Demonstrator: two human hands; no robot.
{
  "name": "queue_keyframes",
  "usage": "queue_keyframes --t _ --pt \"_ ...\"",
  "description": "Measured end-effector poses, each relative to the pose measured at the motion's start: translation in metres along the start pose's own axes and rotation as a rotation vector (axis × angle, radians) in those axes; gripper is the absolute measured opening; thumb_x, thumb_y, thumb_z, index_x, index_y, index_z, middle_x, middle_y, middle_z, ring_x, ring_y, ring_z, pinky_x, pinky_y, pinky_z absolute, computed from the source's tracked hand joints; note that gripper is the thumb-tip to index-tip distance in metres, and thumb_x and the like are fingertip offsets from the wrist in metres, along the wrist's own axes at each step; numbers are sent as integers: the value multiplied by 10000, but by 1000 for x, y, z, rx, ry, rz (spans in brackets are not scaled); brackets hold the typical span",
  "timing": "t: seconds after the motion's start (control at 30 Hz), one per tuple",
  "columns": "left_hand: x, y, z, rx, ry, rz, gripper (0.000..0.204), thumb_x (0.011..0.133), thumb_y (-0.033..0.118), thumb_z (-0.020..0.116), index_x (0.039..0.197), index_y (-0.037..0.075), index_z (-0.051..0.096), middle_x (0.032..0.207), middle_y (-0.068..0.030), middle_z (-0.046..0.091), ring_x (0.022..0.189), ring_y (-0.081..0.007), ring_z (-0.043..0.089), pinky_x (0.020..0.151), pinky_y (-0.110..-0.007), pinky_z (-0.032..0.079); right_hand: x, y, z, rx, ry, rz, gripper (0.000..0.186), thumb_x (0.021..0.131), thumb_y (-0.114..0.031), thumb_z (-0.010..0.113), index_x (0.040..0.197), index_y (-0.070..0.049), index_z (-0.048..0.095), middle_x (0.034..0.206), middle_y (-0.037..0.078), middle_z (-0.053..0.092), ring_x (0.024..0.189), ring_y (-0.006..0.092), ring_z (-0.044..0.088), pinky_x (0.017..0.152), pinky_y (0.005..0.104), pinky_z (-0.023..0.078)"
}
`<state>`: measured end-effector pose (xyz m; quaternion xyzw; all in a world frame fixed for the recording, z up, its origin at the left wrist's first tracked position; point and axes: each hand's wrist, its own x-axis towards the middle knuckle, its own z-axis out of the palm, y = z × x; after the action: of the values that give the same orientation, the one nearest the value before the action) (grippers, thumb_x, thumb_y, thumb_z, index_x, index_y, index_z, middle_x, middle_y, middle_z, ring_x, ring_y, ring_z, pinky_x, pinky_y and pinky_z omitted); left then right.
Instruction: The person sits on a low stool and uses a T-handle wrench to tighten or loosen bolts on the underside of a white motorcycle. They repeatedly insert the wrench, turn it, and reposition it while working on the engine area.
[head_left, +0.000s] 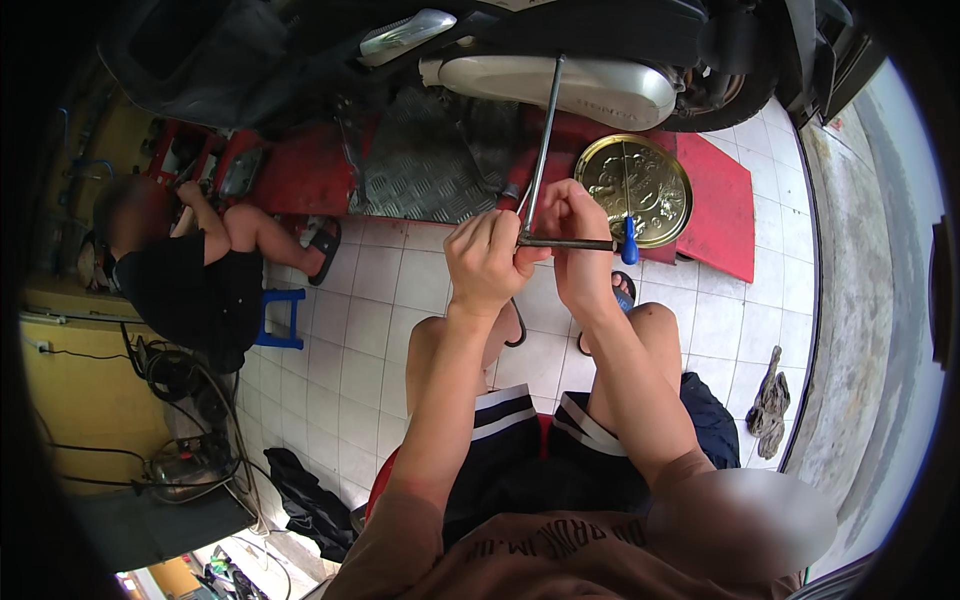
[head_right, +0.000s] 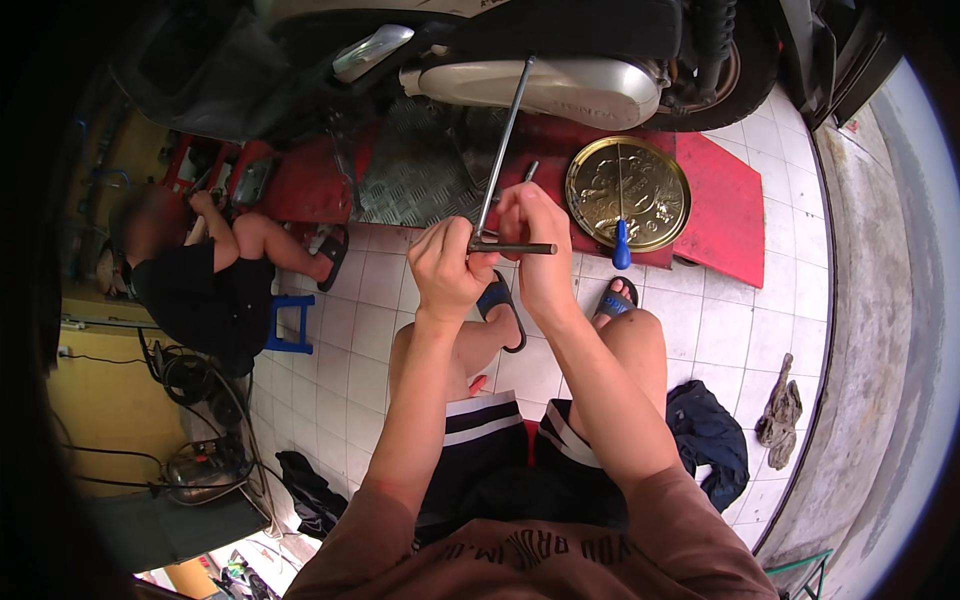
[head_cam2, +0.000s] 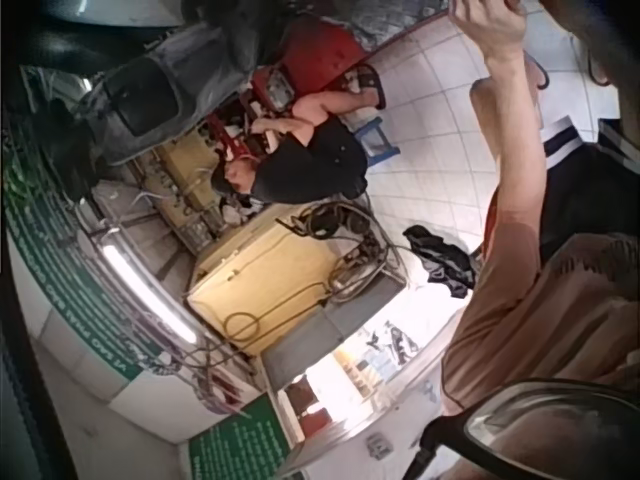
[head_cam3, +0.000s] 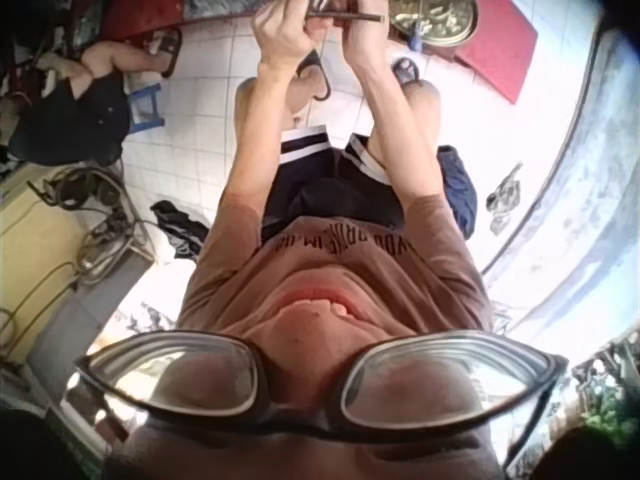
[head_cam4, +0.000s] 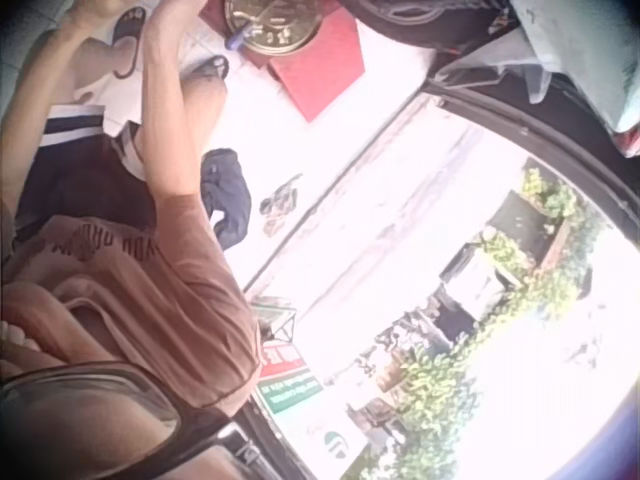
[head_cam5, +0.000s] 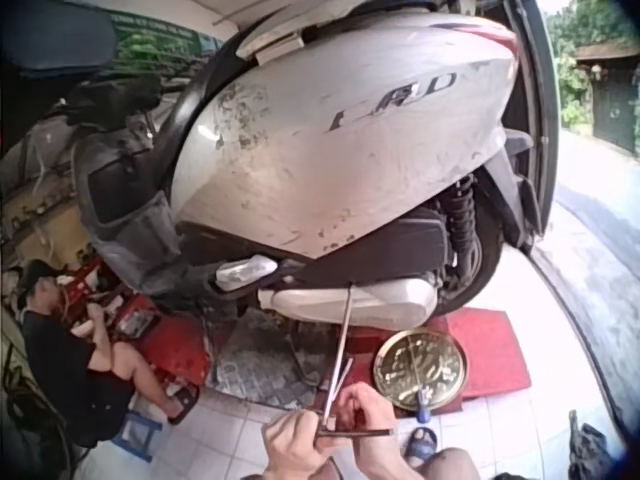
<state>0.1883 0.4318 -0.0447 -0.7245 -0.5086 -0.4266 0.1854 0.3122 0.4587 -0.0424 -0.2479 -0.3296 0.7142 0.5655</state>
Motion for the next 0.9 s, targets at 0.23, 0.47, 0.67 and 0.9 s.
queue_keyframes --t 0.23,0.47,0.67,0.9 --pt "2 2 -4 -4 -11 -36 481 922 496 541 692 82 457 576 -63 473 511 -267 539 477 -375 446 -33 -15 13 163 -359 -224 332 693 -288 584 845 -20 462 961 169 540 867 206 473 807 313 371" --pt "3 10 -2 -88 -15 -49 250 771 188 652 672 68 457 584 -62 483 510 -261 534 459 -366 421 -23 -20 20 330 -342 -368 505 1049 -371 313 620 -104 319 631 37 397 613 160 344 609 313 338" --pt "-3 15 2 -110 -21 -73 218 682 124 658 660 78 446 556 -48 470 480 -244 519 450 -346 417 -23 -23 16 320 -220 -251 572 1060 -391 252 559 -114 233 496 -1 229 490 148 188 492 326 221" --pt "-1 21 5 -107 -63 -102 209 634 93 660 668 86 454 555 -40 481 480 -241 527 448 -346 431 -21 -36 20 217 -94 -225 588 1058 -394 243 538 -123 192 453 -7 184 439 140 134 443 325 171"
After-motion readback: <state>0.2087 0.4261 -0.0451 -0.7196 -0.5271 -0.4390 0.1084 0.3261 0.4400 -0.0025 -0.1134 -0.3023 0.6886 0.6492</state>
